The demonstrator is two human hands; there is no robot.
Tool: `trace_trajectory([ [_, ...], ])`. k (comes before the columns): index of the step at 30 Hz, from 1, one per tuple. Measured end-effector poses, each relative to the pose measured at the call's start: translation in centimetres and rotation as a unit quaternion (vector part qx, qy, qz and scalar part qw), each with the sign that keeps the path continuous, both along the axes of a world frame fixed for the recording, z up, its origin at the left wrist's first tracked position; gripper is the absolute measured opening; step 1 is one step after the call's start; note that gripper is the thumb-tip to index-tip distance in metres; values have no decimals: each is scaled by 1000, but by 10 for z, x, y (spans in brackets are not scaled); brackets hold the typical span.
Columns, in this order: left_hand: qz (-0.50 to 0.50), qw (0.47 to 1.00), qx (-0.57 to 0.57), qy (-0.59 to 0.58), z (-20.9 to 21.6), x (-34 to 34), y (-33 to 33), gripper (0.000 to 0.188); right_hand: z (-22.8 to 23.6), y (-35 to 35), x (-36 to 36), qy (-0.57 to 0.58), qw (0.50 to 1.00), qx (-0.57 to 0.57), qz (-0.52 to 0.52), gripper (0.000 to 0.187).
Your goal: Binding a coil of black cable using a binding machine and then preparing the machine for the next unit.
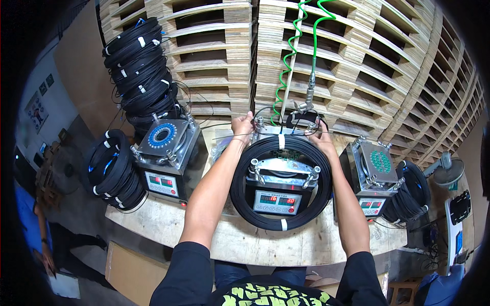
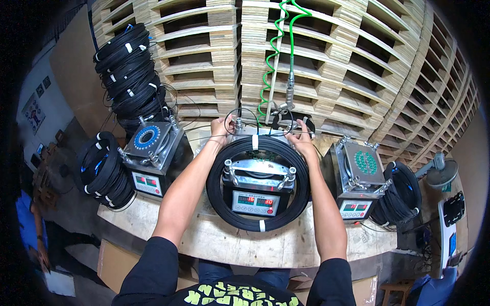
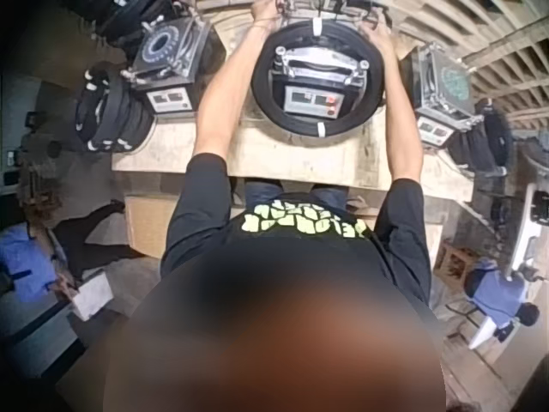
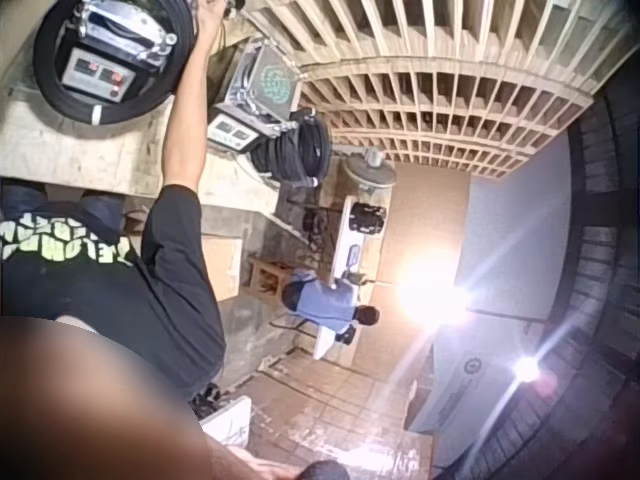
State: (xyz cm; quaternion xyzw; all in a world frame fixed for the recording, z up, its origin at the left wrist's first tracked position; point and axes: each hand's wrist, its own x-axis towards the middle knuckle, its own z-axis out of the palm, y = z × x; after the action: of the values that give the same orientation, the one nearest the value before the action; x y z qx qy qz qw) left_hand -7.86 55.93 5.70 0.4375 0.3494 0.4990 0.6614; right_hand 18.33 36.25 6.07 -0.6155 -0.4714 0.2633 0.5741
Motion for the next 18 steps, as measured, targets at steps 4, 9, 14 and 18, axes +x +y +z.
trace_trajectory([
  [4,-58,993,14,105,18,-6,-15,34,-4,0,9,-44,999,15,-19,85],
  [9,-132,973,119,146,22,-61,-69,39,15,-35,-16,-9,1000,-25,-7,78],
  [14,64,927,340,146,57,-109,-182,33,52,-113,-79,21,991,97,-87,44],
  [18,47,759,546,353,52,-120,-233,40,51,-153,-144,-150,959,173,-169,38],
])
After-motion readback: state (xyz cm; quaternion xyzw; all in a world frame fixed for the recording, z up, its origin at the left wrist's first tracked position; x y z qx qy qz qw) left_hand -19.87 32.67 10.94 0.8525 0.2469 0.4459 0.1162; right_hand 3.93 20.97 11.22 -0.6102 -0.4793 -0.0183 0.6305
